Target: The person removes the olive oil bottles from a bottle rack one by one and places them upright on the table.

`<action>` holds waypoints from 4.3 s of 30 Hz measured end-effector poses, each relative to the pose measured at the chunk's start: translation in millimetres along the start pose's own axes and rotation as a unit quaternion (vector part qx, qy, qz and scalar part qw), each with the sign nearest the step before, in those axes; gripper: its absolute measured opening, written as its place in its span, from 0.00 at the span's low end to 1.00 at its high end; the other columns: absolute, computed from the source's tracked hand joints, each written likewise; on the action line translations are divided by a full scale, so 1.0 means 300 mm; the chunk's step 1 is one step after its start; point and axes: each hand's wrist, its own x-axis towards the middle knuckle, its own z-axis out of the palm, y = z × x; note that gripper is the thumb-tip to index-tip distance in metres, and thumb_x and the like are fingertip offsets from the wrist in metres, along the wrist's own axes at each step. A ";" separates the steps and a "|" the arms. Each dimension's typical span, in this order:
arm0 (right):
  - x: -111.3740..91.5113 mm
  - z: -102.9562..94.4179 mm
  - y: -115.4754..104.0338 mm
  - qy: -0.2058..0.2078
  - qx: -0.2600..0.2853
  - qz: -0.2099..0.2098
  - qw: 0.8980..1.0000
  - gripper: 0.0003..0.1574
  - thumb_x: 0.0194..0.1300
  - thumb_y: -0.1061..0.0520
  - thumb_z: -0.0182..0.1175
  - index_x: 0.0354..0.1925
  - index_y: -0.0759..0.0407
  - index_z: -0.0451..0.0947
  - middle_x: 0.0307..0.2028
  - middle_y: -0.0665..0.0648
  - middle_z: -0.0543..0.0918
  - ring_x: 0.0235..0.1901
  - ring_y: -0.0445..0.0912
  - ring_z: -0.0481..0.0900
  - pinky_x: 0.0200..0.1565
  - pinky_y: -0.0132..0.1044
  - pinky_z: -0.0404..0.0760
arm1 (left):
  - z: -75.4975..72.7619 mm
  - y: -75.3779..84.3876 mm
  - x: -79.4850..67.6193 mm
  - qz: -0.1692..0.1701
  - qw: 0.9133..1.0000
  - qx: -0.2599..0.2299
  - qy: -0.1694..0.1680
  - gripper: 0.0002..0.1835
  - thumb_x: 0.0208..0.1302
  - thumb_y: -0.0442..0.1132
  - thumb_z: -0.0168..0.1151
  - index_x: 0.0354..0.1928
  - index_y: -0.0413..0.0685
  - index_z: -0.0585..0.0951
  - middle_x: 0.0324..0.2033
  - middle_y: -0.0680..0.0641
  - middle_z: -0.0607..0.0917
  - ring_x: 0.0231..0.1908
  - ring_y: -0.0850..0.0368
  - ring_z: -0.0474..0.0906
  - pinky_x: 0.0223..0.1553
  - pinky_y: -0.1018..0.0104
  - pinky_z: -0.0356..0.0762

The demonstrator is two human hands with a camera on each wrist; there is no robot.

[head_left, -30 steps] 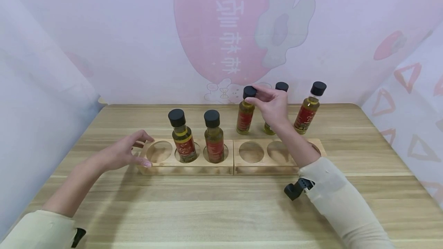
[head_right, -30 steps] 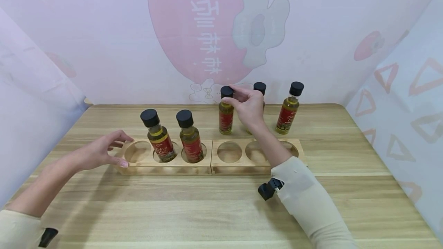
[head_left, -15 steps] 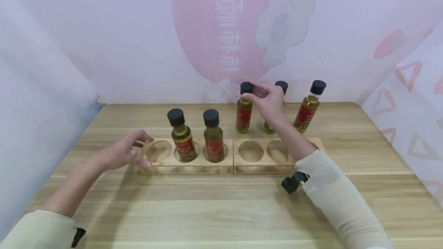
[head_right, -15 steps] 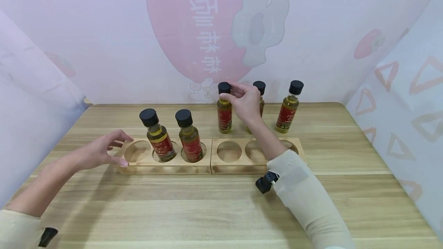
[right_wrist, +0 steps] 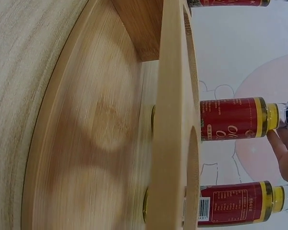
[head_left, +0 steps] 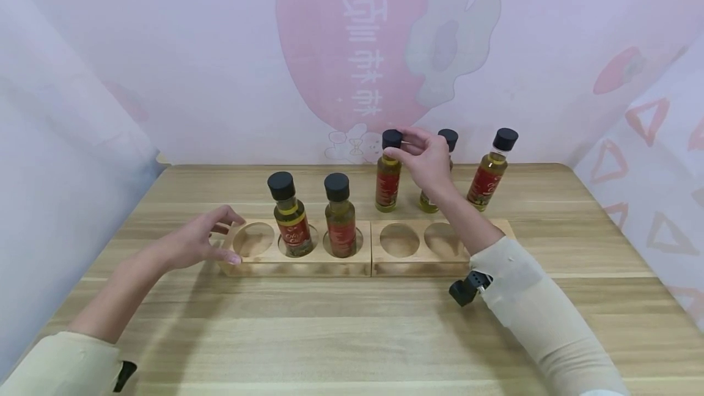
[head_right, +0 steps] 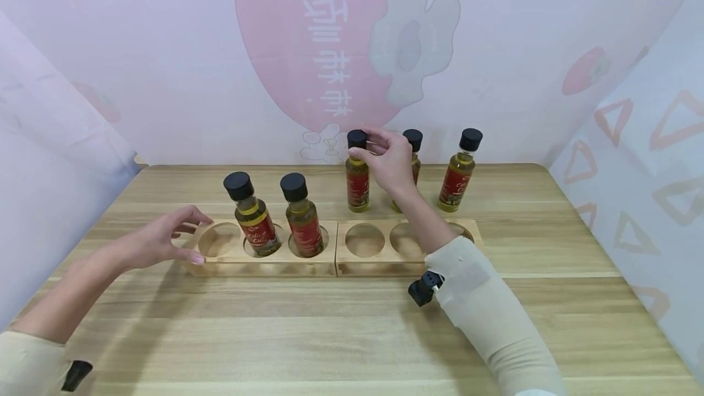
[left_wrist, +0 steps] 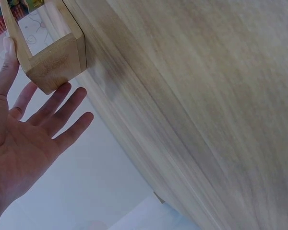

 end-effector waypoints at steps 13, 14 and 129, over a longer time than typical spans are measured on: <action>-0.017 -0.012 -0.010 -0.017 -0.010 -0.018 1.000 0.39 0.64 0.63 0.73 0.70 0.66 0.72 0.65 0.66 0.79 0.64 0.54 0.79 0.64 0.42 0.80 | 0.003 0.001 0.009 -0.005 1.000 0.003 -0.001 0.36 0.56 0.42 0.80 0.60 0.35 0.72 0.63 0.28 0.74 0.62 0.23 0.71 0.59 0.24 0.71; -0.023 -0.015 -0.013 -0.015 -0.020 -0.024 0.999 0.40 0.64 0.62 0.73 0.71 0.66 0.71 0.67 0.65 0.78 0.66 0.54 0.78 0.65 0.42 0.79 | 0.004 0.002 0.009 -0.005 1.000 0.003 -0.001 0.36 0.56 0.42 0.80 0.60 0.35 0.72 0.63 0.28 0.74 0.62 0.23 0.71 0.59 0.24 0.71; -0.167 0.096 -0.263 -0.096 0.114 -0.136 0.979 0.25 0.59 0.77 0.69 0.56 0.77 0.81 0.48 0.72 0.87 0.44 0.43 0.90 0.53 0.41 0.87 | 0.006 0.012 0.005 0.002 1.000 0.009 -0.005 0.41 0.57 0.43 0.80 0.66 0.29 0.70 0.65 0.27 0.73 0.62 0.24 0.71 0.58 0.29 0.75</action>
